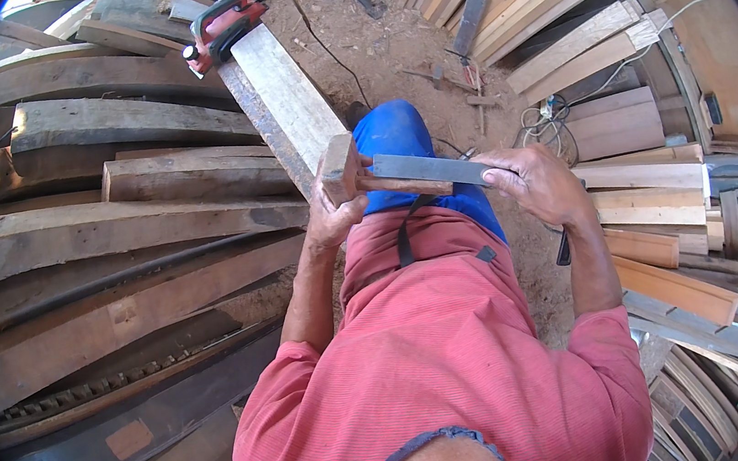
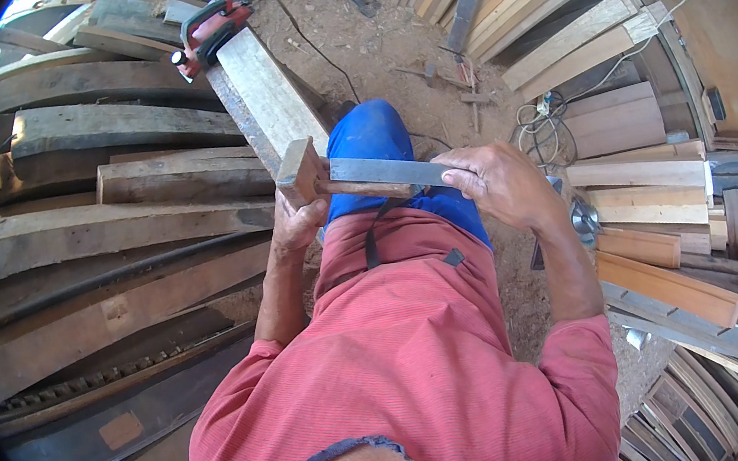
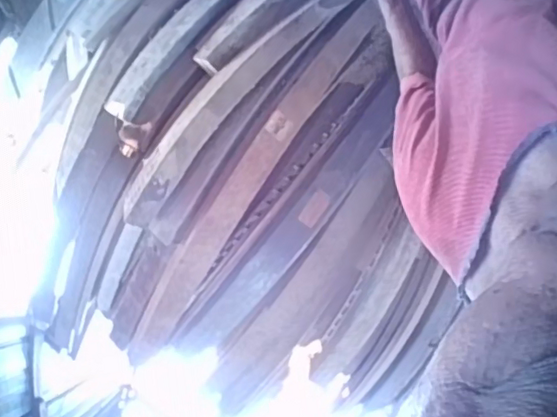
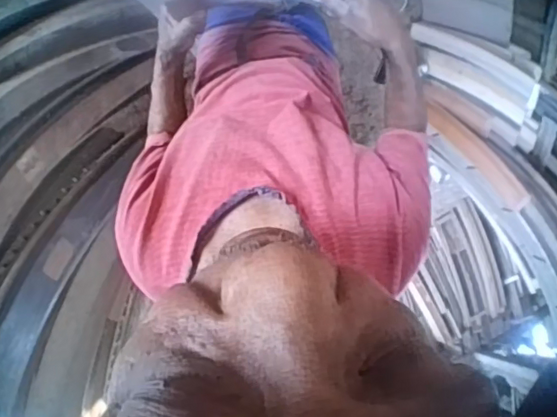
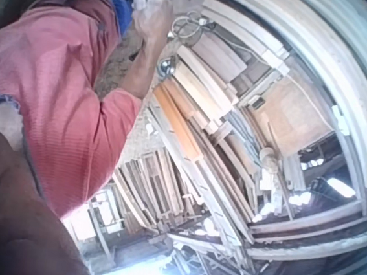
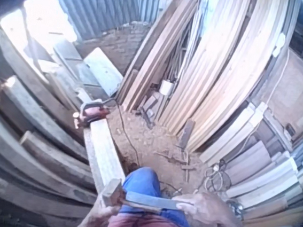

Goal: The person marks a long wooden beam by hand using a metal square and a marking gauge while in a wood processing area.

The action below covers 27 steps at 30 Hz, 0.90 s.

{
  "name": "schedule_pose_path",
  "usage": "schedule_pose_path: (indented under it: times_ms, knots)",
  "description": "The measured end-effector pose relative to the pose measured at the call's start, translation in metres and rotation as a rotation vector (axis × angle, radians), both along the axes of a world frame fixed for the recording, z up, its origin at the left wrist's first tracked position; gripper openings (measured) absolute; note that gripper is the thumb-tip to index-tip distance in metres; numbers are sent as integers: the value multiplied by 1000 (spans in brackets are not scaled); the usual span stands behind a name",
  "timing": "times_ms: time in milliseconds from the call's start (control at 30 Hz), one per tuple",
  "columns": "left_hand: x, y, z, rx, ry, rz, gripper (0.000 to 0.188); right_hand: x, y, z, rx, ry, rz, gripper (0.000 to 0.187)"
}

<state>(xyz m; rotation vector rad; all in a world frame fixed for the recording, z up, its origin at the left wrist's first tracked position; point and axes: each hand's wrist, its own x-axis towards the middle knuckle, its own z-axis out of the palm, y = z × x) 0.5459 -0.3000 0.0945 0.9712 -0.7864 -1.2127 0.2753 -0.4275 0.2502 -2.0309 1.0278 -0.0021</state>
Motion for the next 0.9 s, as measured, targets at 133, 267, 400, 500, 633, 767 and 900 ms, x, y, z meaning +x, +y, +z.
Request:
schedule_pose_path:
  times_ms: [133,267,400,500,633,767,900]
  knots:
    - [3,-1,-4,17,-37,-24,82,2,-2,2,-6,28,38,28]
    - [2,1,-10,95,18,-71,82,7,-3,4,-12,58,58,28]
    - [-4,6,-11,197,125,-61,78,10,-3,2,-45,84,74,27]
    - [-13,3,-8,220,159,-46,77,12,-3,0,-79,47,91,27]
    - [-12,3,-17,229,176,-95,75,15,-4,5,-59,113,103,26]
    - [-17,5,-28,174,169,-59,73,13,-5,1,-72,126,126,27]
    - [-17,5,-30,173,218,-73,76,14,-6,-2,-66,129,129,27]
